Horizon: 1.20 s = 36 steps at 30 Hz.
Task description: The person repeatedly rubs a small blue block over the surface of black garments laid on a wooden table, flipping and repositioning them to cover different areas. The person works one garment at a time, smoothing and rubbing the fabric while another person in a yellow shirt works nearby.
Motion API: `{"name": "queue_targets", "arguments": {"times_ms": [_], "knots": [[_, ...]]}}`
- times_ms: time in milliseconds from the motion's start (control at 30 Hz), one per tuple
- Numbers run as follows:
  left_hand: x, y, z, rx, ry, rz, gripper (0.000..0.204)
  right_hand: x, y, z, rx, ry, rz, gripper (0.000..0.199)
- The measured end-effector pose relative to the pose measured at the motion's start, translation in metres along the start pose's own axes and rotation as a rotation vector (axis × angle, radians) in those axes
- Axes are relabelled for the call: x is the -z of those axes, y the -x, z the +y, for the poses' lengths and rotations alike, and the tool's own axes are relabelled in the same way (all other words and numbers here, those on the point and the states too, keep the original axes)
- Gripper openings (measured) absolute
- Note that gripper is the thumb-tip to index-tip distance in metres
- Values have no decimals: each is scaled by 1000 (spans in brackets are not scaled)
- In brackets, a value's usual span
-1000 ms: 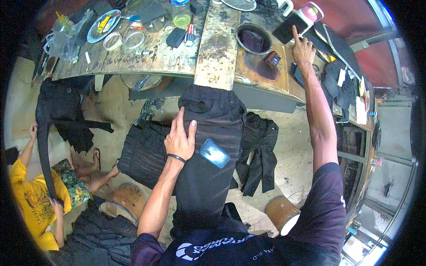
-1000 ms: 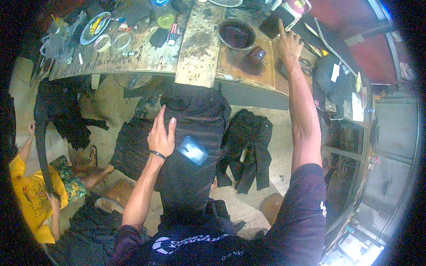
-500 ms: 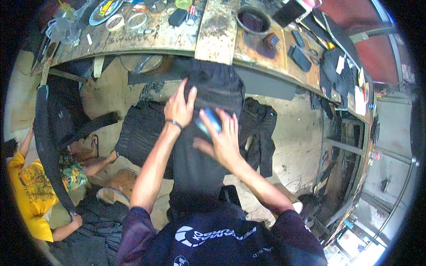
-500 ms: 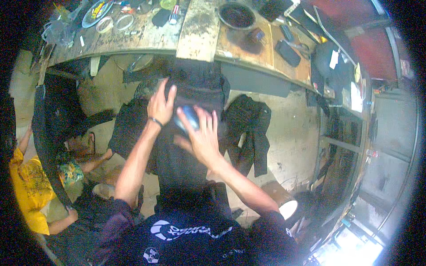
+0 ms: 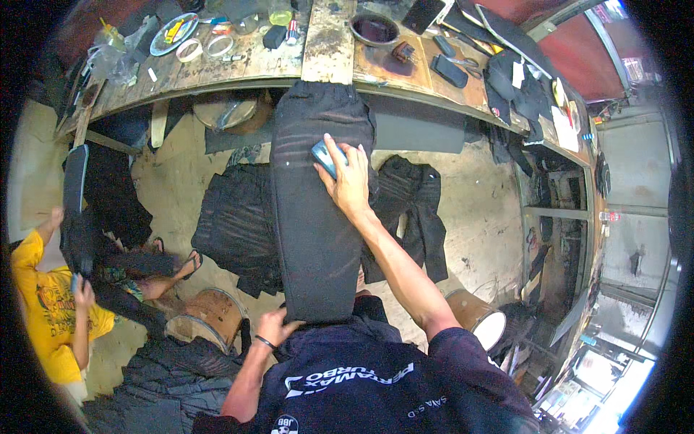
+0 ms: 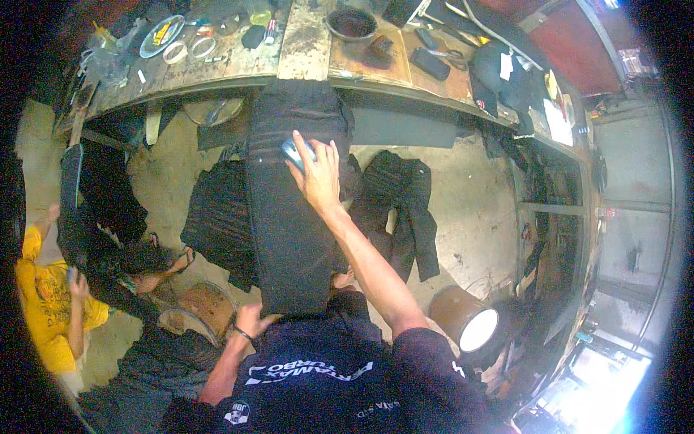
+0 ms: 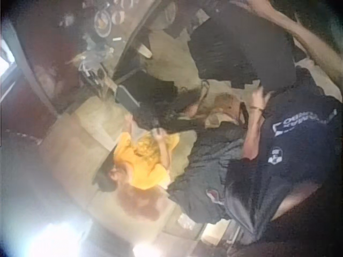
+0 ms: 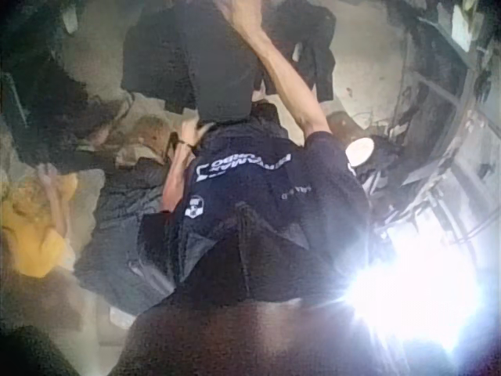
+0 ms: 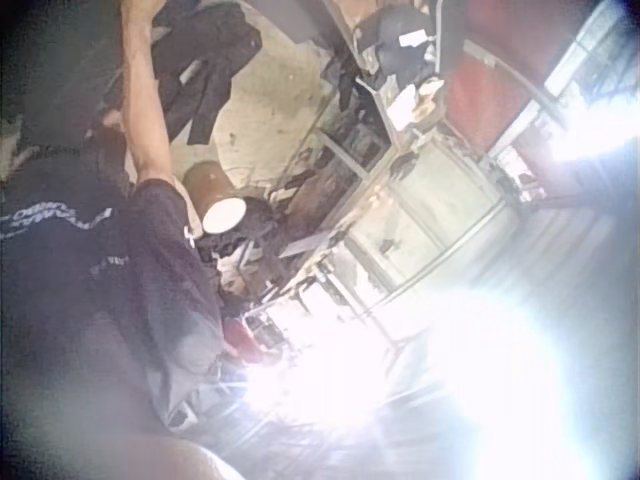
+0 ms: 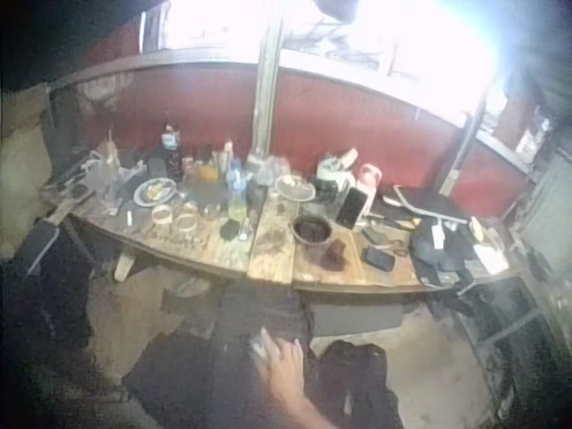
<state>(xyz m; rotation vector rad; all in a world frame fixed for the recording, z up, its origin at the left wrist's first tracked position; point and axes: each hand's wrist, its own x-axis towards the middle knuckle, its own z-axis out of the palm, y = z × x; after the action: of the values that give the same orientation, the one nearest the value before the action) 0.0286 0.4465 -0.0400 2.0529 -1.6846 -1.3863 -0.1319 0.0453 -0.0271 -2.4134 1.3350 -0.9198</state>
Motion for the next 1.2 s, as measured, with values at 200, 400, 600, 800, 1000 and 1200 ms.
{"name": "queue_targets", "arguments": {"times_ms": [200,400,600,800,1000,1200], "knots": [[123,-109,-50,-174,-104,779,21,21,13,-13,-215,-339,303,73],[213,-287,122,-557,-12,835,59,23,26,-9,-270,4,158,79],[210,-353,155,-352,-447,588,95,13,31,-1,-228,100,192,80],[255,-358,194,-174,-525,79,76,8,32,2,-233,117,206,78],[263,-390,176,-419,-228,-181,54,14,33,-1,-242,50,227,77],[302,-371,167,-123,-252,689,68,25,18,8,-323,-118,275,72]]}}
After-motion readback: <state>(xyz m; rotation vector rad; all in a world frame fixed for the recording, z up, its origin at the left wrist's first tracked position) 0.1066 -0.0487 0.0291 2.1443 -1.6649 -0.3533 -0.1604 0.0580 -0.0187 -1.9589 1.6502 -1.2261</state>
